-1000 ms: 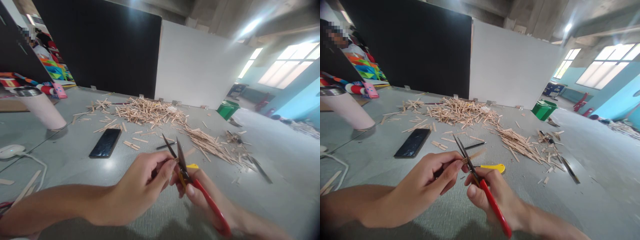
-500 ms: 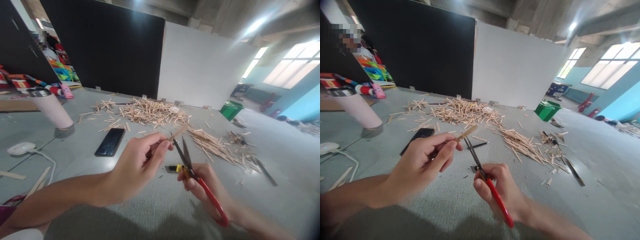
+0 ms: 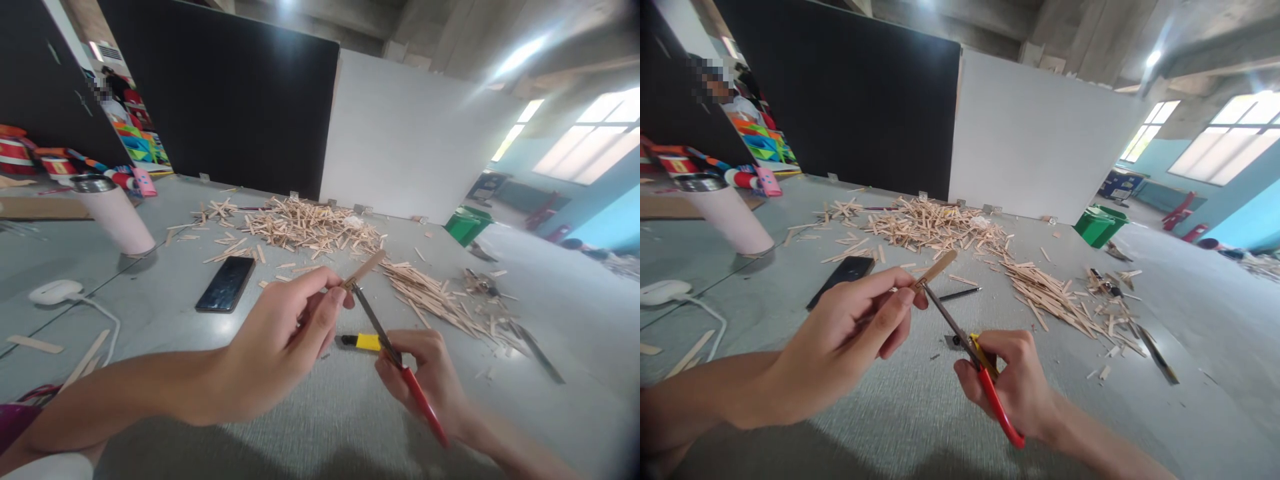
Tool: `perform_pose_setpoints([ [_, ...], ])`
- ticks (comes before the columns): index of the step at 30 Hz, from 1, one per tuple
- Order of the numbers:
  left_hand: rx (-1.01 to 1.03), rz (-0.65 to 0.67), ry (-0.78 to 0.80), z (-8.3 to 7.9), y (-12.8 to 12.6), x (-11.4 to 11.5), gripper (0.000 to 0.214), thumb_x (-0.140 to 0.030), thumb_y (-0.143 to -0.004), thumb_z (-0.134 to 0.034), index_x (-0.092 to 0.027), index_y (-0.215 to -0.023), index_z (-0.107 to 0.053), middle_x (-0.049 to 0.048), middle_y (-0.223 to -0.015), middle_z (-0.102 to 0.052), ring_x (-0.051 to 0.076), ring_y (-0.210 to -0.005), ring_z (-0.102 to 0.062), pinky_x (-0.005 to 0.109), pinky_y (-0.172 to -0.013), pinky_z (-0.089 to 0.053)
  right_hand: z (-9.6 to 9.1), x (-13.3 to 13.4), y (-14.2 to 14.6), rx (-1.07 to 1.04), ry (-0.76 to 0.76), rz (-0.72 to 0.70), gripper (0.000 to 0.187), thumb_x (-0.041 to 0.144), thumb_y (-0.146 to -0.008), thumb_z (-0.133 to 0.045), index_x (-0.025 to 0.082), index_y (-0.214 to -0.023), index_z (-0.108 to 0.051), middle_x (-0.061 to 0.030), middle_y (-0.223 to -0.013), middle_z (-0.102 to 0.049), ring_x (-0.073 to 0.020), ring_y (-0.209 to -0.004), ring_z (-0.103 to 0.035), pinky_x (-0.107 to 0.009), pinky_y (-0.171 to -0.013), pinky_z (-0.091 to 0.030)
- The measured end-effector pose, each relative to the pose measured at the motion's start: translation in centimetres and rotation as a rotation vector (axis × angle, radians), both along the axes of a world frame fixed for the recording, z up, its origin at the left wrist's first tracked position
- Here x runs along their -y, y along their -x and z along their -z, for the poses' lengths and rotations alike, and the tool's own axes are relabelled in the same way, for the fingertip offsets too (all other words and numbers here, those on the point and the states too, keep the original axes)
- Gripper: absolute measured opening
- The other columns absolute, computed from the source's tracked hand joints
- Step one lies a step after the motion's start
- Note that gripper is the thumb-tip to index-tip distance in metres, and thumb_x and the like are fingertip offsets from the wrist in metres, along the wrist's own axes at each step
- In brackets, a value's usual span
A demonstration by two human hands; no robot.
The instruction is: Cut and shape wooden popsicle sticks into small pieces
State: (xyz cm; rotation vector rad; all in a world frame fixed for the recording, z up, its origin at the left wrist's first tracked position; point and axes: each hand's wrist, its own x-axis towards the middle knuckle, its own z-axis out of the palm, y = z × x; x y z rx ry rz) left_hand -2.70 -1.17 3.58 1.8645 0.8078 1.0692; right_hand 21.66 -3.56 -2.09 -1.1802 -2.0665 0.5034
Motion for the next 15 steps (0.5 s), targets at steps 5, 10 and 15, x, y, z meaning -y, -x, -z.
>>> perform_pose_setpoints([
  [5,0.019,0.003,0.01,-0.13,0.03,0.04,0.036,-0.045,-0.115,-0.045,-0.021,-0.091,-0.056,-0.0084,-0.056,-0.05,0.008,-0.047,-0.044,0.017,-0.045,-0.036,0.26,-0.12,-0.13,0.004,-0.098,0.02,0.042,0.017,-0.086,-0.062,0.025,-0.066,-0.026,0.0075,-0.059,-0.026,-0.0109,-0.055,-0.023,-0.028,-0.05,-0.022],
  [10,0.01,-0.002,0.004,-0.1,0.3,0.03,0.035,-0.046,-0.115,-0.045,-0.021,-0.093,-0.057,-0.0086,-0.056,-0.05,0.007,-0.046,-0.043,0.017,-0.044,-0.034,0.41,-0.13,-0.24,0.014,-0.102,0.029,0.043,0.015,-0.085,-0.063,0.025,-0.067,-0.025,0.0075,-0.061,-0.024,-0.0112,-0.055,-0.022,-0.027,-0.05,-0.021],
  [15,-0.017,0.001,0.009,-0.22,0.3,0.05,0.038,-0.046,-0.115,-0.045,-0.021,-0.088,-0.054,-0.0085,-0.054,-0.051,0.007,-0.044,-0.043,0.017,-0.044,-0.032,0.51,-0.22,-0.12,0.019,-0.111,0.041,0.045,0.015,-0.085,-0.064,0.025,-0.066,-0.024,0.0076,-0.06,-0.024,-0.0114,-0.055,-0.021,-0.027,-0.05,-0.021],
])
